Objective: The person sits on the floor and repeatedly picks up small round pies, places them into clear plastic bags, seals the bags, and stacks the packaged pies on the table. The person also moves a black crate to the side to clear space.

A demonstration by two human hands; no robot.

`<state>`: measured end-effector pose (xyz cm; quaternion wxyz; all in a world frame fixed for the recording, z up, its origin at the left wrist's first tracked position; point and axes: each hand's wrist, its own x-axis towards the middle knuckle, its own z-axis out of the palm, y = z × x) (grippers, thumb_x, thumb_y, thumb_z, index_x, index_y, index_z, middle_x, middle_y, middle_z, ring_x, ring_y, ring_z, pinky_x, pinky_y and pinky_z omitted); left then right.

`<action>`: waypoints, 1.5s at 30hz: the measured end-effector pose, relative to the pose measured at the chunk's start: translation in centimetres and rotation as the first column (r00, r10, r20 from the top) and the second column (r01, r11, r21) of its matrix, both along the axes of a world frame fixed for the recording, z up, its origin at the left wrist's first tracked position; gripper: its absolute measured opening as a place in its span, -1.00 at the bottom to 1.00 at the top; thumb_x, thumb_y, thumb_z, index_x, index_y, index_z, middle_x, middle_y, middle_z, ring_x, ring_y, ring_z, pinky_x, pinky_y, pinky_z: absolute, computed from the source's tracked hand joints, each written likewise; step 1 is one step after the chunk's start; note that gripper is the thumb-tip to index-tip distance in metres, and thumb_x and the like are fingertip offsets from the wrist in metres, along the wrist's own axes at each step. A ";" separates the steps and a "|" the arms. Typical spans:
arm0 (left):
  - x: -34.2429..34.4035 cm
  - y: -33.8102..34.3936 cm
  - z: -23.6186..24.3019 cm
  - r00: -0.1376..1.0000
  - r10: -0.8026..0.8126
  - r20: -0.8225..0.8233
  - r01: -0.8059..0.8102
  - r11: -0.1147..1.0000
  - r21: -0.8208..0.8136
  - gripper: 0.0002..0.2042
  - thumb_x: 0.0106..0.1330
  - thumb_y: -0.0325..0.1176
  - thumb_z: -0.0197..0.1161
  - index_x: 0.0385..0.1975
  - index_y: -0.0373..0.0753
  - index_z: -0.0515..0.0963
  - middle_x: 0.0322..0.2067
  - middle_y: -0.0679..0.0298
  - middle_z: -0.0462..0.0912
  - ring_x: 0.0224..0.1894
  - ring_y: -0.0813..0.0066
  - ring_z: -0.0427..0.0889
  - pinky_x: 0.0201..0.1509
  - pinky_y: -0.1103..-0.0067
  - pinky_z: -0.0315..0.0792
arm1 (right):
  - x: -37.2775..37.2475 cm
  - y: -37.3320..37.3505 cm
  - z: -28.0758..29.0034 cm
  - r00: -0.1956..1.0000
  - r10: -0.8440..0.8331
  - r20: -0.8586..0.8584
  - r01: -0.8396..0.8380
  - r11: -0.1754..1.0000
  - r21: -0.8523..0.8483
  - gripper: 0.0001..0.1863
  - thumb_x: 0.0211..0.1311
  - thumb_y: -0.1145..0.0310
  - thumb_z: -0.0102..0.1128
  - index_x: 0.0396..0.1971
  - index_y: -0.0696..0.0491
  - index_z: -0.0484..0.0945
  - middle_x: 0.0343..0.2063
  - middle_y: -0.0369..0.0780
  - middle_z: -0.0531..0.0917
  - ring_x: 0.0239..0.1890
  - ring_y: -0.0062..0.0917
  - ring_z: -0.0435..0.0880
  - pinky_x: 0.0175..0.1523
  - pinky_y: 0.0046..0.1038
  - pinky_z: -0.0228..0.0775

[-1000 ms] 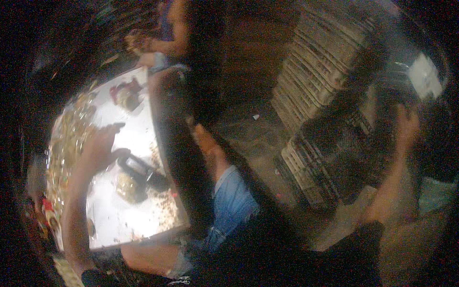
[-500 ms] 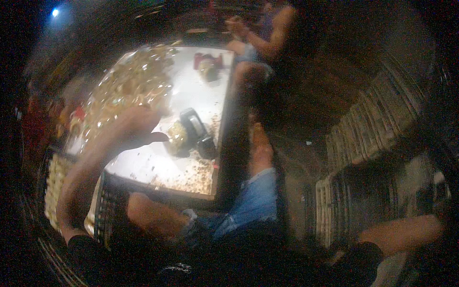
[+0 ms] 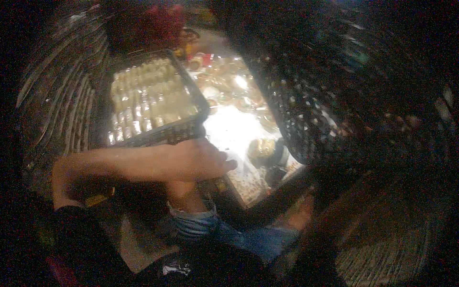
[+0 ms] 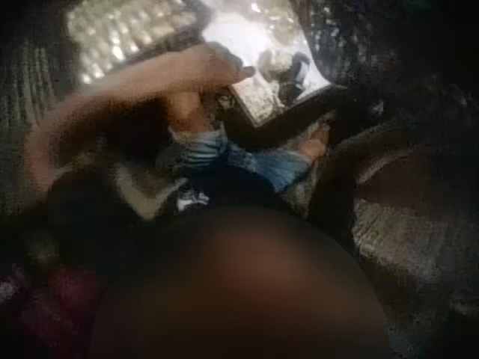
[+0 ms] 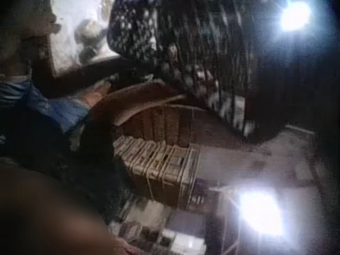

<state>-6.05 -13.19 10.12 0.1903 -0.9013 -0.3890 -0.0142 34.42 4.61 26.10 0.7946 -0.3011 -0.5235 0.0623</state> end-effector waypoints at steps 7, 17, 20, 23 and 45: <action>-9.7 -7.4 2.6 0.816 0.516 0.262 -0.430 0.843 -0.323 -0.66 0.28 -0.17 0.21 -0.05 -0.23 0.50 -0.24 0.01 0.64 -0.19 -0.01 0.64 -0.11 0.32 0.54 | -25.0 2.5 2.4 0.894 0.391 0.220 -0.431 0.883 0.184 -0.47 0.27 -0.09 0.16 -0.20 0.17 0.64 -0.41 -0.20 0.66 -0.40 -0.59 0.56 -0.24 -0.48 0.41; -20.0 -21.7 -4.7 0.056 0.123 0.991 -0.947 0.322 0.014 -0.59 0.41 0.01 0.04 -0.01 -0.22 0.48 -0.17 0.24 0.62 -0.15 0.30 0.58 -0.09 0.49 0.41 | -45.9 -7.7 -10.5 0.754 0.151 0.640 -0.561 0.654 0.507 -0.32 -0.27 -0.39 0.36 -0.65 0.00 0.44 -0.73 -0.27 0.47 -0.68 -0.46 0.53 -0.54 -0.40 0.36; -20.0 -20.1 -6.6 -0.147 -0.127 0.981 -0.942 0.320 -0.099 -0.51 0.43 0.10 -0.07 0.06 -0.20 0.43 -0.02 0.23 0.56 0.00 0.24 0.52 0.09 0.42 0.32 | -48.7 -10.7 -12.5 0.672 0.154 0.725 -0.612 0.666 0.426 -0.51 -0.20 -0.17 0.39 -0.60 -0.03 0.49 -0.63 -0.27 0.58 -0.60 -0.41 0.59 -0.43 -0.33 0.44; -18.7 -15.7 -7.8 -0.186 -0.180 0.966 -0.914 0.392 -0.103 -0.50 0.42 0.11 -0.07 0.07 -0.20 0.42 0.00 0.22 0.54 0.02 0.23 0.50 0.12 0.41 0.29 | -49.9 -14.1 -13.0 0.495 0.304 0.814 -0.735 0.646 0.206 -0.55 -0.17 -0.08 0.40 -0.52 -0.01 0.52 -0.51 -0.24 0.62 -0.46 -0.34 0.62 -0.33 -0.32 0.47; -15.4 -10.8 -6.3 0.097 -0.175 0.980 -0.990 0.088 0.114 -0.40 0.38 0.19 -0.06 0.17 -0.21 0.36 0.16 0.15 0.40 0.21 0.13 0.35 0.34 0.33 0.04 | -37.8 1.3 -21.6 0.390 0.838 0.382 -0.617 0.546 -0.566 -0.19 0.12 -0.05 0.28 0.23 0.16 0.23 0.06 0.05 0.42 0.18 -0.12 0.34 0.33 -0.18 0.06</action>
